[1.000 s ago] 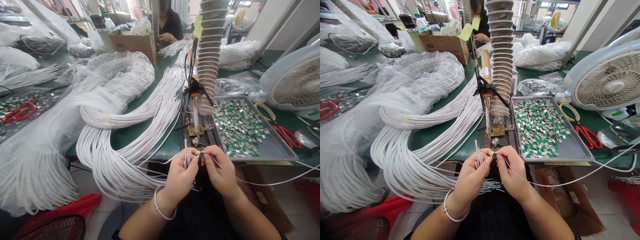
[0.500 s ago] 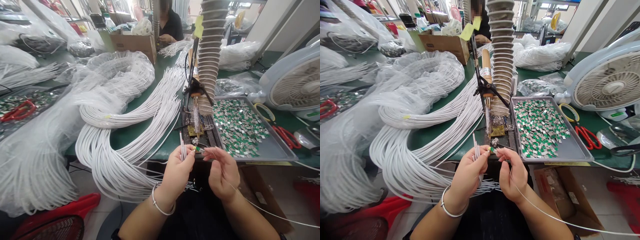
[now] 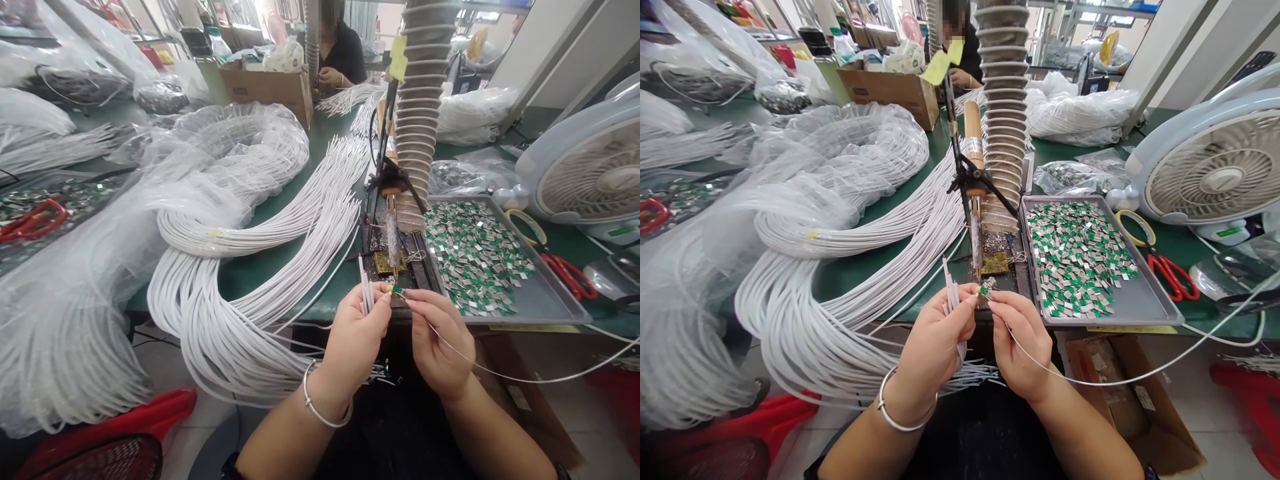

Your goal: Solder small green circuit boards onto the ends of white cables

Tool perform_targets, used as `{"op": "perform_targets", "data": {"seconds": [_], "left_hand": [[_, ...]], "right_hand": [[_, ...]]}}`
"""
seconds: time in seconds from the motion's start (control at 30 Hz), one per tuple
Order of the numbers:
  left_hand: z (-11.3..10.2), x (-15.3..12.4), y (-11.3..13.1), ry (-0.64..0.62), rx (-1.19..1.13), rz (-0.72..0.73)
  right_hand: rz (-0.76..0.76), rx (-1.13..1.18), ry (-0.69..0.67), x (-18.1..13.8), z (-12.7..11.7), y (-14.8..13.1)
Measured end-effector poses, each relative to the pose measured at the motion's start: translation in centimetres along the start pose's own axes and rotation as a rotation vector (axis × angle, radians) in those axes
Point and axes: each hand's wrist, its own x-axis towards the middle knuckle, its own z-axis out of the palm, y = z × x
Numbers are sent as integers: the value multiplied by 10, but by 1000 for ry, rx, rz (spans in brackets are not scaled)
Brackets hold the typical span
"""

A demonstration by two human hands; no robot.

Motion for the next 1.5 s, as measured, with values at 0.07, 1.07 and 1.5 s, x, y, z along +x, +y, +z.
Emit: {"op": "perform_targets", "data": {"seconds": [0.07,1.07,1.5], "left_hand": [[1,0,1,-3,11,9],[7,-1,11,-24,-2,18],[5,-1,9,-29,13,19]], "right_hand": [[-6,-8,5,1,0,0],[-97,-84,49,11,1,0],[-93,-89,50,10,1,-1]]}}
